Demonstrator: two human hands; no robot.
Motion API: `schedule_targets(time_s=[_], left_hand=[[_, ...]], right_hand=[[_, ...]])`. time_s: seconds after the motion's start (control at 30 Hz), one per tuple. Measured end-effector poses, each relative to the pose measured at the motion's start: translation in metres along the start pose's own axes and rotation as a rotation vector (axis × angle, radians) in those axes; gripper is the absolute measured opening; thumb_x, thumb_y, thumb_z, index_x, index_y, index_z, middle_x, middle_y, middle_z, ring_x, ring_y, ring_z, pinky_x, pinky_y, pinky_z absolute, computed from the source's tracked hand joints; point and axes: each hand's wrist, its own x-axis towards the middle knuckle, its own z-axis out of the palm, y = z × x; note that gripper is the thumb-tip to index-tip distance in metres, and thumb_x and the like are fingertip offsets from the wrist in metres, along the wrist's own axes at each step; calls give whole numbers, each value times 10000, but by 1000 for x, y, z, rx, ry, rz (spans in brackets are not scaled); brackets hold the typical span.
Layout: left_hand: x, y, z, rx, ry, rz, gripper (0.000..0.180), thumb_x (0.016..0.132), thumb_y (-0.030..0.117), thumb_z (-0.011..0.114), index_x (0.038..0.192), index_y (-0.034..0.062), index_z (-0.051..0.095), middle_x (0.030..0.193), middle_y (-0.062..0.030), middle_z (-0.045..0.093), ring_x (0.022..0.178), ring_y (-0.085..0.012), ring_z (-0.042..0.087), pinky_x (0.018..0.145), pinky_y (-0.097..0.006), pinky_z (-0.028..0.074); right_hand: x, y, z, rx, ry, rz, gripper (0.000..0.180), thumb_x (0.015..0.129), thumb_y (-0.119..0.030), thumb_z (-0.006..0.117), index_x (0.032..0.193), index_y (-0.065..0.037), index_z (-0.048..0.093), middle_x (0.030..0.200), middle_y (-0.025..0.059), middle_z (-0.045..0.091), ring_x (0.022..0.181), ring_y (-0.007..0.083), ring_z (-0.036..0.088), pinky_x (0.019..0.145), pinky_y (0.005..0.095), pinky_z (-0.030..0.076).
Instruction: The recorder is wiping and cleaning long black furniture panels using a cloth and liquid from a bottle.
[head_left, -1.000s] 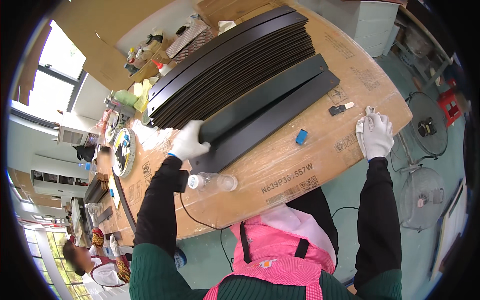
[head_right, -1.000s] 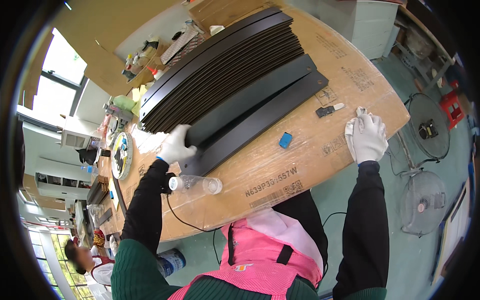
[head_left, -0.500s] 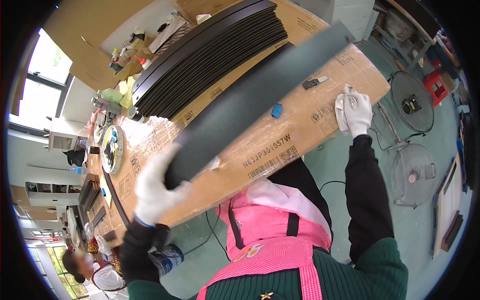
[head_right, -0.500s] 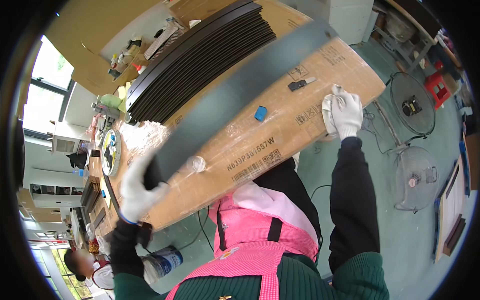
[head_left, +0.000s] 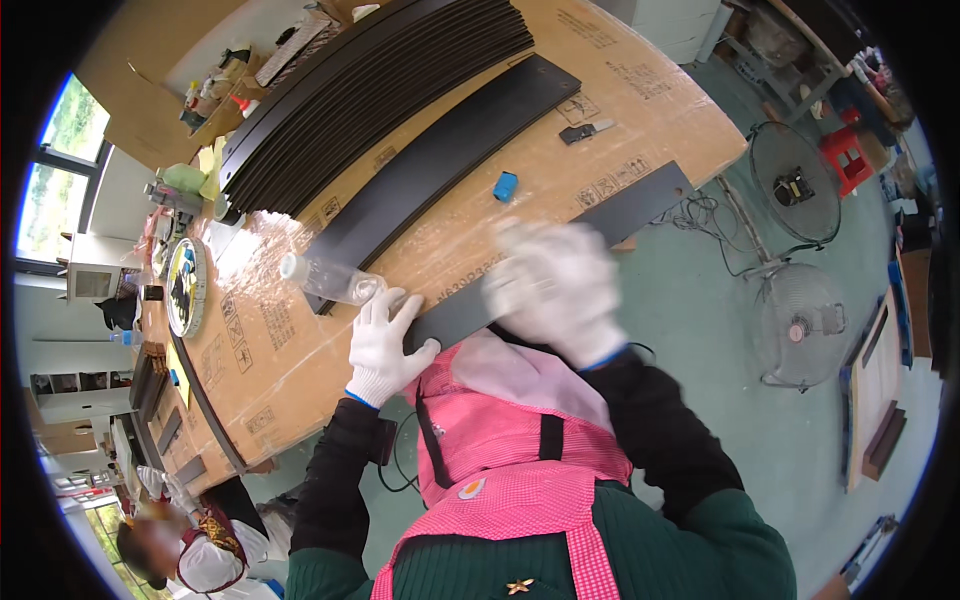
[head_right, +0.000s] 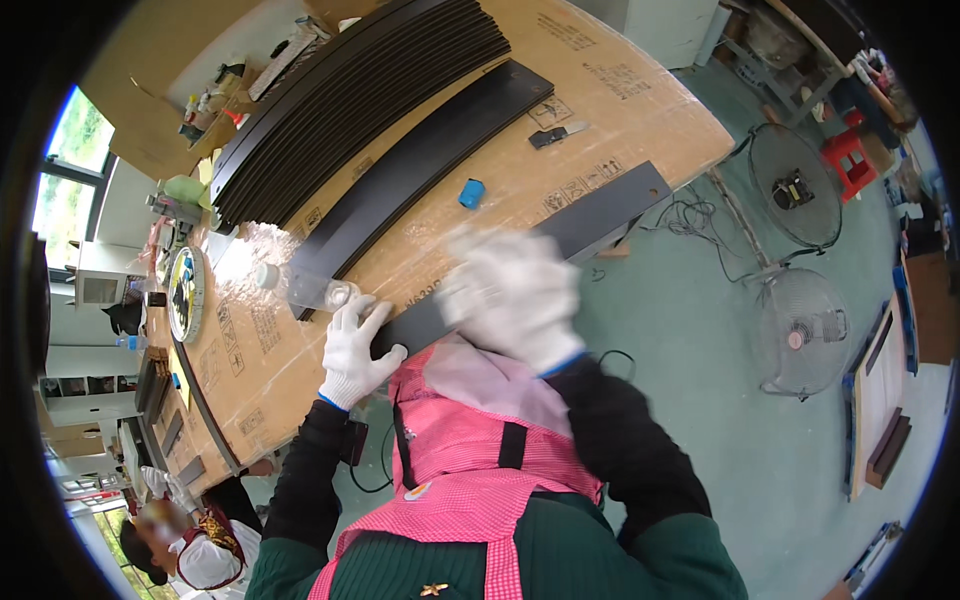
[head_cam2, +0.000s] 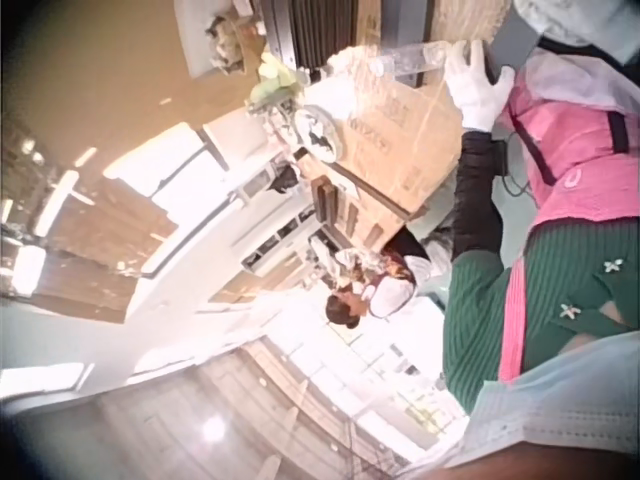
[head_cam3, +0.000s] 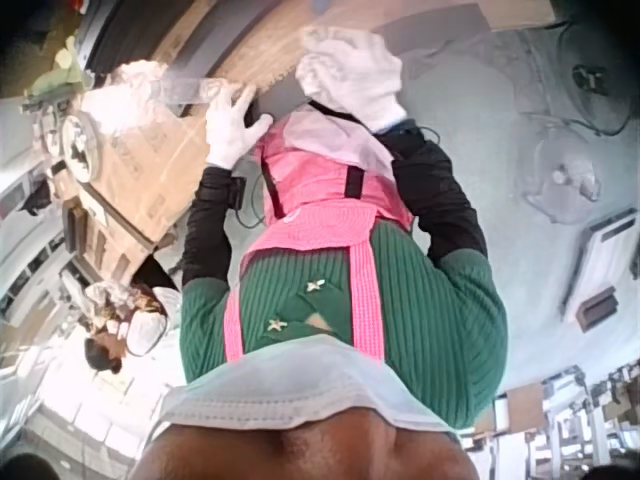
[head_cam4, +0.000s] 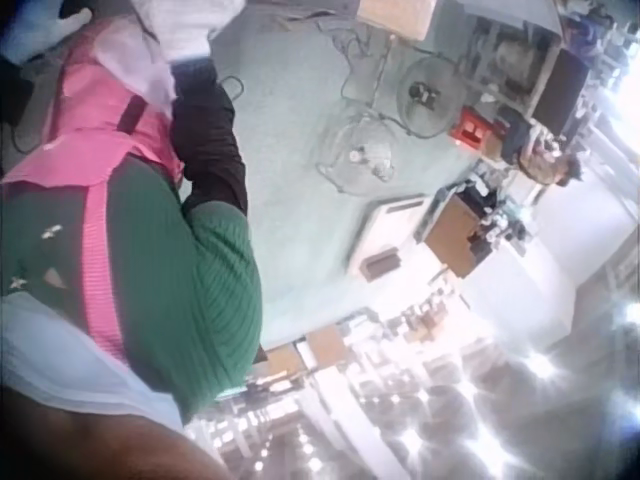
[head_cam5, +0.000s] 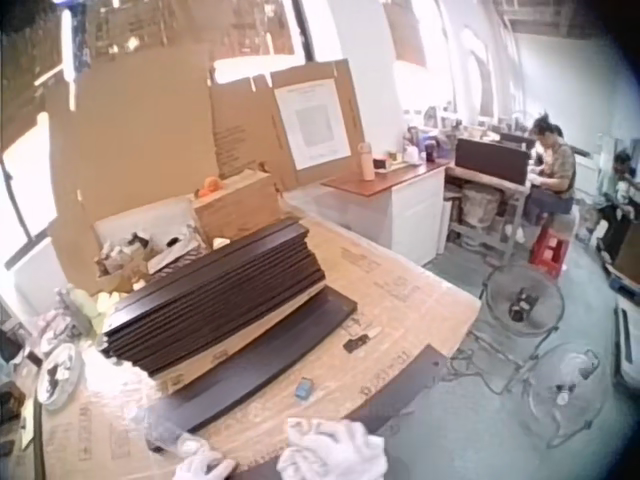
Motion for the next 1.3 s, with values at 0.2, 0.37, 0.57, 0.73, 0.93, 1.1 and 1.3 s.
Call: schedule_targets(time_s=[0.2,0.37,0.57,0.73,0.93,1.1,1.3], left_hand=[[-15,0,20,-49,16,31,860,687,401,888,1429,68,608,1338,-150,606,1234,-368,581,1066,-491,475],[-3,15,19,-79,5,6,880,663,395,915,1434,98,613,1315,-129,615,1194,-346,594,1034,-474,486],[-11,7,20,-69,-10,-54,849,630,400,928,1368,62,679,1231,-137,618,1145,-355,598,1002,-470,513],[-10,7,24,-85,8,-55,844,621,366,938,1366,64,680,1189,-132,620,1104,-353,602,964,-461,517],[-1,11,25,-120,16,-24,849,619,362,929,1374,71,672,1179,-131,621,1109,-353,597,973,-464,506],[1,12,25,-102,10,-62,811,656,383,900,1368,77,660,1161,-140,621,1100,-358,593,977,-469,494],[23,31,31,-135,77,-3,761,714,433,878,1354,93,647,1149,-151,615,1102,-366,588,971,-473,493]], right_hand=[[12,4,39,-211,-590,66,231,856,-301,623,1005,-196,765,958,138,741,912,349,727,762,493,602],[76,192,-71,-895,-238,155,237,929,-250,578,961,-88,748,933,155,723,848,347,728,720,517,592],[70,133,-19,-766,-373,302,185,929,-241,626,966,-121,762,983,156,739,896,359,738,728,494,608],[27,21,17,-220,-658,127,242,915,-260,600,1023,-99,743,1020,174,735,964,392,734,817,527,598],[97,226,-91,-887,-524,326,278,959,-254,588,994,-62,786,1141,220,749,1001,399,756,897,488,621],[146,280,-145,-951,-183,435,321,1001,-324,572,1020,-48,734,1091,222,730,1020,417,723,914,510,592],[82,191,-44,-835,-338,216,327,1036,-375,568,1129,-78,669,1163,173,673,1083,375,658,931,487,551]])
